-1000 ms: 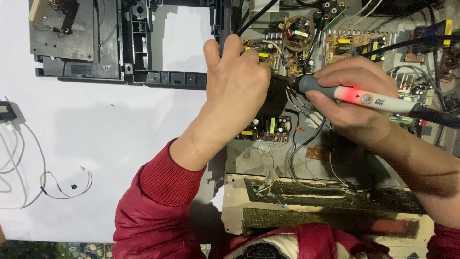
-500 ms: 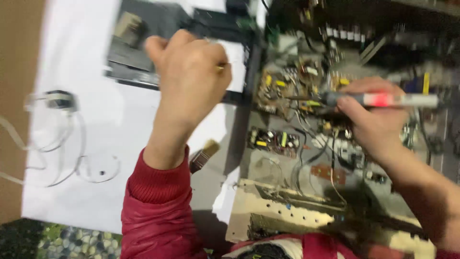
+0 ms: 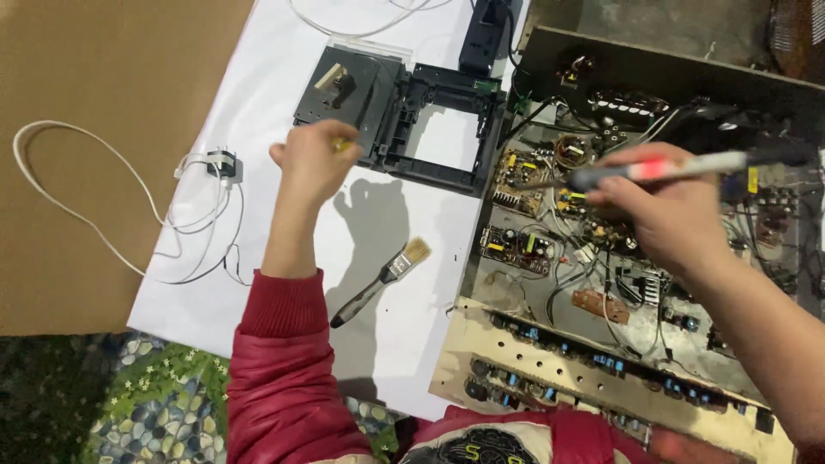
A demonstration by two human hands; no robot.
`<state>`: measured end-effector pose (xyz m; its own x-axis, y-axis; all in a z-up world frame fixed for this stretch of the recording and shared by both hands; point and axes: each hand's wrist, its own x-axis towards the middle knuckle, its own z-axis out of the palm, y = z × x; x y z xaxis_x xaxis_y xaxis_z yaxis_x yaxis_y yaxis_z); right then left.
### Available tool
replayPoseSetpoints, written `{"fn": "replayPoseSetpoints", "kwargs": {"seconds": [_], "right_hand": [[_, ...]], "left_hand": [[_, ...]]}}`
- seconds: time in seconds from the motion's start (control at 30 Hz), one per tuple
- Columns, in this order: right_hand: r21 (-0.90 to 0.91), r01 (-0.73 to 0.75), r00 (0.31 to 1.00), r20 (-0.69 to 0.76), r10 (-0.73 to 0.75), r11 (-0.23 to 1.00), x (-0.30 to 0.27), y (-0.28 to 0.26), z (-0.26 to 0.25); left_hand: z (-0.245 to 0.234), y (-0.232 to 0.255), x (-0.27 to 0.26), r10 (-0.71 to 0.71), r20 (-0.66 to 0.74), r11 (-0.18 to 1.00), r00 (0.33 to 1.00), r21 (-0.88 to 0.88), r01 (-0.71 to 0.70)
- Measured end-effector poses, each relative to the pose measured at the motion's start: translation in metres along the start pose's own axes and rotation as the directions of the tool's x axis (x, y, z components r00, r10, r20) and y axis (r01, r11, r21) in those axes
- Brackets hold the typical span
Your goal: The person is repairing an electronic device by soldering components onto a circuit board and cleaning the area with a brush.
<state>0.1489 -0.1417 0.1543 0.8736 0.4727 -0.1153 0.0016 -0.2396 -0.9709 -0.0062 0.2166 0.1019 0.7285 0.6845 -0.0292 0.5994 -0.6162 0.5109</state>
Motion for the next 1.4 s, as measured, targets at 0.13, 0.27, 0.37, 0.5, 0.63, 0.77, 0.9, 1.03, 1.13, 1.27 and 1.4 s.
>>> {"fn": "replayPoseSetpoints", "kwargs": {"seconds": [0.13, 0.27, 0.37, 0.5, 0.63, 0.77, 0.9, 1.03, 1.13, 1.27, 1.4], "right_hand": [[-0.067, 0.063, 0.997, 0.055, -0.059, 0.996, 0.023, 0.004, 0.038], [-0.024, 0.049, 0.977, 0.209, -0.043, 0.999, 0.050, -0.036, 0.108], [0.019, 0.158, 0.984, 0.082, -0.159, 0.987, 0.084, -0.024, 0.169], [0.244, 0.200, 0.976, 0.032, -0.214, 0.949, 0.123, 0.002, 0.234], [0.366, 0.050, 0.998, -0.062, -0.029, 0.929, 0.134, 0.007, 0.271], [0.431, 0.018, 0.988, -0.147, 0.050, 0.902, 0.151, 0.027, 0.291], [0.445, 0.016, 0.978, -0.193, 0.079, 0.895, 0.146, 0.022, 0.307], [0.559, -0.044, 0.967, -0.184, 0.176, 0.828, 0.148, 0.022, 0.319], [0.691, -0.075, 0.949, -0.172, 0.264, 0.719, 0.158, 0.034, 0.327], [0.837, -0.084, 0.938, -0.116, 0.326, 0.540, 0.196, 0.073, 0.337], [0.802, -0.185, 0.918, -0.065, 0.391, 0.568, 0.179, 0.053, 0.335]], "left_hand": [[0.018, -0.023, -0.028, -0.043, 0.023, 0.995, 0.999, -0.087, 0.045], [0.010, -0.037, -0.055, -0.256, 0.067, 0.947, 0.964, -0.186, 0.264], [0.012, -0.053, -0.062, -0.246, -0.031, 0.925, 0.969, -0.306, 0.225], [0.034, -0.081, -0.042, -0.281, -0.075, 0.907, 0.957, -0.346, 0.239], [0.048, -0.103, -0.033, -0.311, -0.205, 0.896, 0.928, -0.388, 0.214], [0.035, -0.095, -0.039, -0.322, -0.179, 0.863, 0.930, -0.460, 0.210], [0.036, -0.099, -0.040, -0.312, -0.181, 0.857, 0.933, -0.478, 0.194], [0.035, -0.096, -0.039, -0.293, -0.181, 0.859, 0.939, -0.481, 0.175], [0.038, -0.097, -0.037, -0.293, -0.167, 0.863, 0.942, -0.470, 0.185], [0.044, -0.098, -0.033, -0.281, -0.145, 0.880, 0.949, -0.434, 0.194], [0.043, -0.098, -0.034, -0.289, -0.131, 0.870, 0.948, -0.449, 0.203]]}}
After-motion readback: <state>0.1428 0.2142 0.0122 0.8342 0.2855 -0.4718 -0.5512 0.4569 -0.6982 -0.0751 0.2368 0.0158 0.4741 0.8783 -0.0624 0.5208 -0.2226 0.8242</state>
